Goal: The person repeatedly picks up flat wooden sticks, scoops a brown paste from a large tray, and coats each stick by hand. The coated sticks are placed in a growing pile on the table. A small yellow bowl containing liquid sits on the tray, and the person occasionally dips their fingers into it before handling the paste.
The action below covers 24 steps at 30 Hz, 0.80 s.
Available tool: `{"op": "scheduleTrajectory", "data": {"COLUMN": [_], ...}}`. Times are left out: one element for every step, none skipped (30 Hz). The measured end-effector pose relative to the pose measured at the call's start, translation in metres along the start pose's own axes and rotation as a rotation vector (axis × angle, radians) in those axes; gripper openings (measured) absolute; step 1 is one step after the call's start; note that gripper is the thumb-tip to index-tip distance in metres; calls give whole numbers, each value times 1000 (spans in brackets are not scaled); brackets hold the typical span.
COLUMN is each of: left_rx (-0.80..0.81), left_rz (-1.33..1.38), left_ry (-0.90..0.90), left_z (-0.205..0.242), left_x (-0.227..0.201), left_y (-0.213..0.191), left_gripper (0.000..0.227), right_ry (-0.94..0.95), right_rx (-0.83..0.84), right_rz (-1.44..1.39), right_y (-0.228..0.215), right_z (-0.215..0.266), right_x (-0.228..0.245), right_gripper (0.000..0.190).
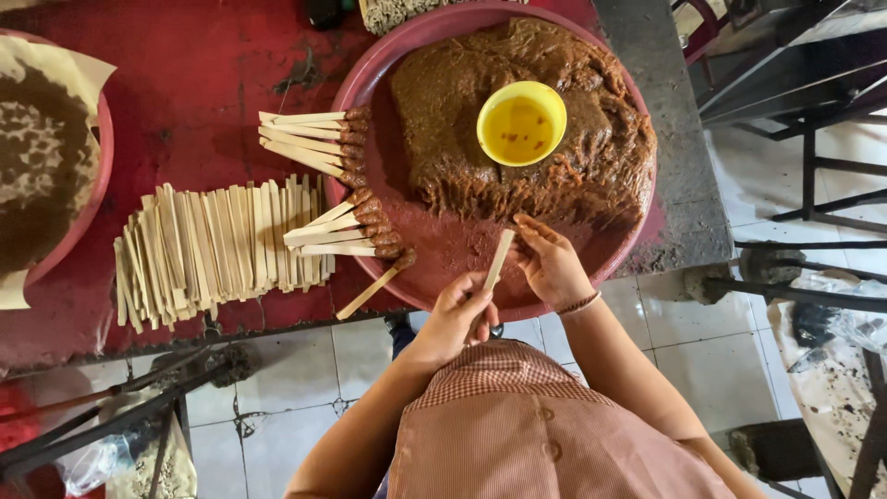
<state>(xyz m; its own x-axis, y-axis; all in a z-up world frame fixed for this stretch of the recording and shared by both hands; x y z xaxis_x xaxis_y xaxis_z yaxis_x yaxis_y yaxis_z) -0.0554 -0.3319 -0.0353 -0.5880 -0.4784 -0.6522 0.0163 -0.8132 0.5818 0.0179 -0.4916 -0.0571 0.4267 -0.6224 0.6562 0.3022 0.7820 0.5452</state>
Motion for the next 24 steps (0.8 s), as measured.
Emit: {"op": "scheduleTrajectory", "data": {"left_rx": [15, 30, 32, -5, -41, -41, -110, -178, -176, -229, -281, -278, -247, -216, -214, -217, -219, -218, -196, -174, -176, -153, -120, -120], "left_rz": [23, 45, 42, 96, 150, 148, 202, 257, 256, 178, 100, 97, 90, 83, 81, 72, 63, 64, -52, -166, -165, -598, -1023, -1022], "left_ry": [1, 1, 0, -95, -189, -187, -210, -238, -240, -174, -107, -106, -123, -147, -151, -132, -113, -112, -44, 23, 23, 363, 711, 710], "left_z": [-5, -9, -8, -7, -6, -11, -15, -19, -19, -20, -20, -22, -24, -25, -26, -29, -32, -32, -33, -32, -35, -38, -37, -39], "left_x": [1, 3, 0, 0, 0, 4, 10, 17, 12, 4, -4, -2, 0, 5, 9, 13, 16, 17, 15, 14, 19, 8, 2, 5], "left_y": [4, 7, 13, 17, 21, 20, 16, 13, 18, 20, 22, 23, 24, 25, 20, 16, 12, 10, 8, 6, 3, 6, 14, 12], "left_gripper": [35, 31, 31, 22, 15, 15, 14, 14, 14, 13, 12, 12, 14, 17, 17, 16, 19, 19, 19, 19, 19, 13, 7, 7], "right_ry": [-19, -39, -42, 10, 61, 60, 43, 27, 25, -66, -157, -160, -208, -253, -254, -191, -128, -129, -51, 29, 31, 88, 145, 145], "right_rx": [20, 39, 38, 102, 167, 169, 127, 79, 77, 58, 38, 39, 31, 17, 13, 2, -8, -7, 118, 242, 242, 249, 255, 254], "right_rz": [-20, -41, -43, -75, -106, -108, -103, -99, -101, -47, 7, 5, 51, 97, 95, 71, 46, 47, -38, -123, -122, -196, -269, -269], "right_y": [19, 37, 37, 41, 45, 39, 32, 22, 28, 33, 39, 43, 46, 48, 49, 50, 51, 47, 48, 49, 45, 43, 40, 46], "right_z": [13, 27, 29, 29, 30, 21, 11, 3, 8, 12, 17, 16, 16, 17, 19, 20, 20, 21, 21, 23, 22, 19, 17, 23], "right_x": [14, 28, 31, 32, 33, 29, 24, 19, 19, 23, 26, 26, 28, 28, 30, 33, 35, 38, 38, 37, 34, 31, 28, 33], "right_gripper": [28, 33, 33, 37, 42, 42, 43, 47, 47, 44, 42, 42, 35, 32, 32, 34, 40, 40, 48, 57, 57, 61, 71, 71]}}
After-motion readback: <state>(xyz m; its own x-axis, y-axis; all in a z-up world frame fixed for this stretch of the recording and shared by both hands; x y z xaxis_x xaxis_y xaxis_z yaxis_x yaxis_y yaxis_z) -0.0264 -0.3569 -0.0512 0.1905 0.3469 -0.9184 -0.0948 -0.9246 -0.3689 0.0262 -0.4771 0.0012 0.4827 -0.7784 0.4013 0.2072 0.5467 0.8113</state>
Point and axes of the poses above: each hand's wrist, its own z-axis away from the middle knuckle, its own y-axis out of the palm, x = y × z, the point moved 4 cm from there along -z, towards the middle knuckle, and after that the axes turned 4 degrees about z, right-handed, at the moved point
